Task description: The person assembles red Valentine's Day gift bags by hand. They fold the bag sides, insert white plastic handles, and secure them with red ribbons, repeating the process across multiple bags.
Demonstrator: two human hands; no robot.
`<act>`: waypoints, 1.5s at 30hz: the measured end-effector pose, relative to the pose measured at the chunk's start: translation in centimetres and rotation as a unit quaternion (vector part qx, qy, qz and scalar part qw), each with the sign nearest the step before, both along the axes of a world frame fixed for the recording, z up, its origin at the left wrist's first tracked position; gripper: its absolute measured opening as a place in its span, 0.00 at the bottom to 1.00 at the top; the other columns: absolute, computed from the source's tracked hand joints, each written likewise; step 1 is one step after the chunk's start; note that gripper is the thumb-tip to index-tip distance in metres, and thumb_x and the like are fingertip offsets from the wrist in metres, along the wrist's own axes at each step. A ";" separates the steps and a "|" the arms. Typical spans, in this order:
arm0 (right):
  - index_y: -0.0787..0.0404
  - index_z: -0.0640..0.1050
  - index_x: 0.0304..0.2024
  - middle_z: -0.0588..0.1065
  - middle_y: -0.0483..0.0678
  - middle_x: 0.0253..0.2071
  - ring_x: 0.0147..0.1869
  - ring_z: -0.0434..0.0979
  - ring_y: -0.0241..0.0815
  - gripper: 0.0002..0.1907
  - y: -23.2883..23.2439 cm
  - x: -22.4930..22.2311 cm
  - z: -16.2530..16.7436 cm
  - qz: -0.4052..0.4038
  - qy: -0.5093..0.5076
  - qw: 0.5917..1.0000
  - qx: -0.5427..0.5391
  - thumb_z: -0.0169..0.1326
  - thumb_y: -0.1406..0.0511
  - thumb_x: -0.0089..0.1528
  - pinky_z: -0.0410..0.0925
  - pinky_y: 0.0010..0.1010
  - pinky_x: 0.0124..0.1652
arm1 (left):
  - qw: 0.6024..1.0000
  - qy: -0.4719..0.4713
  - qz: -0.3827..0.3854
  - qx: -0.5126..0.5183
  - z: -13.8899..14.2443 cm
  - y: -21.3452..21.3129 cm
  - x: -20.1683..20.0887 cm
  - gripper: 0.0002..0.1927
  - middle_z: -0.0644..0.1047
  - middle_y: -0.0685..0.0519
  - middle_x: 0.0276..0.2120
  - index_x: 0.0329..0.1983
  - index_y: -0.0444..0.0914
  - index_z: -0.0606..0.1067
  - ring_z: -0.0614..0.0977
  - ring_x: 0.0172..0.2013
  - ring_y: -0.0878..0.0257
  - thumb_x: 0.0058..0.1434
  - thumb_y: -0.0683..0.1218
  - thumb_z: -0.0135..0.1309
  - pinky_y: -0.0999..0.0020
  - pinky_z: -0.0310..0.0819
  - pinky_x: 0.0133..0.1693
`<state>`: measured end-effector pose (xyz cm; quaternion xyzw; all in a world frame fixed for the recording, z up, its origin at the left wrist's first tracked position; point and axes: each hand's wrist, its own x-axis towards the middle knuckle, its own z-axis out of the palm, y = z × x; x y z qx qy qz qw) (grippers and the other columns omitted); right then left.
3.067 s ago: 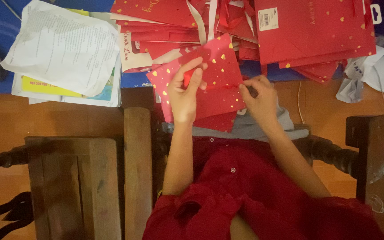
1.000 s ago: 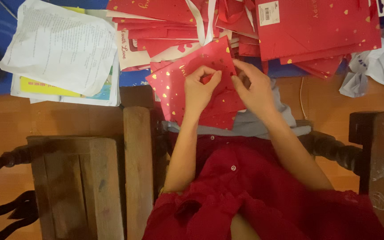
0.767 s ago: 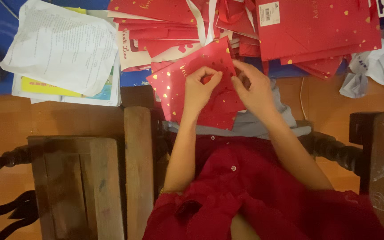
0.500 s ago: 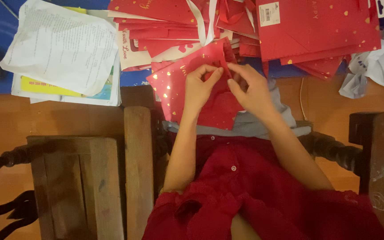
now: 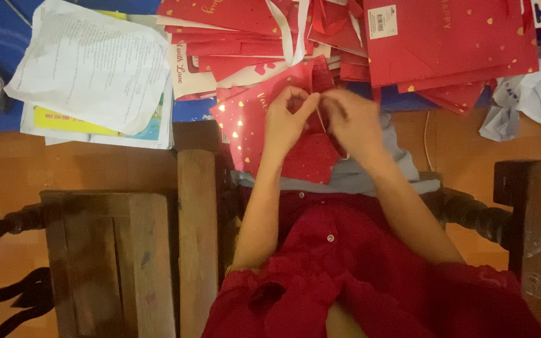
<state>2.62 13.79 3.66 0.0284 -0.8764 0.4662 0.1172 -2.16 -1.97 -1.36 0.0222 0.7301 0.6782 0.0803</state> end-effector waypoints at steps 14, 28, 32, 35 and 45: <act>0.68 0.76 0.54 0.77 0.56 0.50 0.51 0.80 0.50 0.13 0.1 -0.3 -0.7 0.060 0.124 0.987 0.079 0.57 0.70 0.67 0.73 0.37 0.48 | 0.988 -0.055 -0.031 0.140 -3.2 -0.1 -1.4 0.13 0.80 0.54 0.27 0.37 0.32 0.80 0.78 0.26 0.70 0.64 0.48 0.62 0.73 0.73 0.26; 0.68 0.78 0.51 0.76 0.48 0.39 0.37 0.79 0.35 0.07 4.3 -0.4 -1.0 -0.050 0.074 0.992 -0.094 0.51 0.74 0.72 0.70 0.26 0.38 | 0.995 -0.052 0.009 0.088 -1.2 -0.1 -1.1 0.11 0.81 0.53 0.27 0.39 0.33 0.78 0.77 0.25 0.69 0.63 0.46 0.63 0.73 0.69 0.26; 0.68 0.77 0.53 0.78 0.48 0.39 0.38 0.79 0.37 0.06 6.2 -1.0 -0.5 -0.103 0.093 0.926 -0.351 0.50 0.75 0.74 0.76 0.33 0.41 | 0.986 -0.091 0.004 0.139 -1.2 -0.2 -1.1 0.11 0.82 0.56 0.30 0.40 0.35 0.77 0.82 0.28 0.71 0.62 0.47 0.61 0.75 0.73 0.29; 0.67 0.76 0.56 0.75 0.50 0.38 0.37 0.80 0.40 0.08 6.5 -0.5 -0.3 -0.087 0.085 0.916 -0.382 0.50 0.75 0.76 0.76 0.33 0.41 | 0.987 -0.087 0.004 0.132 -1.0 0.3 -0.9 0.12 0.83 0.55 0.29 0.37 0.33 0.77 0.83 0.28 0.69 0.62 0.48 0.61 0.73 0.74 0.30; 0.63 0.77 0.53 0.79 0.53 0.50 0.58 0.78 0.48 0.13 2.5 -0.3 -0.3 0.179 -0.105 0.852 -0.480 0.44 0.66 0.72 0.70 0.43 0.63 | 0.963 0.197 -0.013 -0.182 3.4 -0.3 1.7 0.11 0.76 0.42 0.24 0.34 0.35 0.76 0.80 0.27 0.47 0.64 0.48 0.56 0.57 0.70 0.29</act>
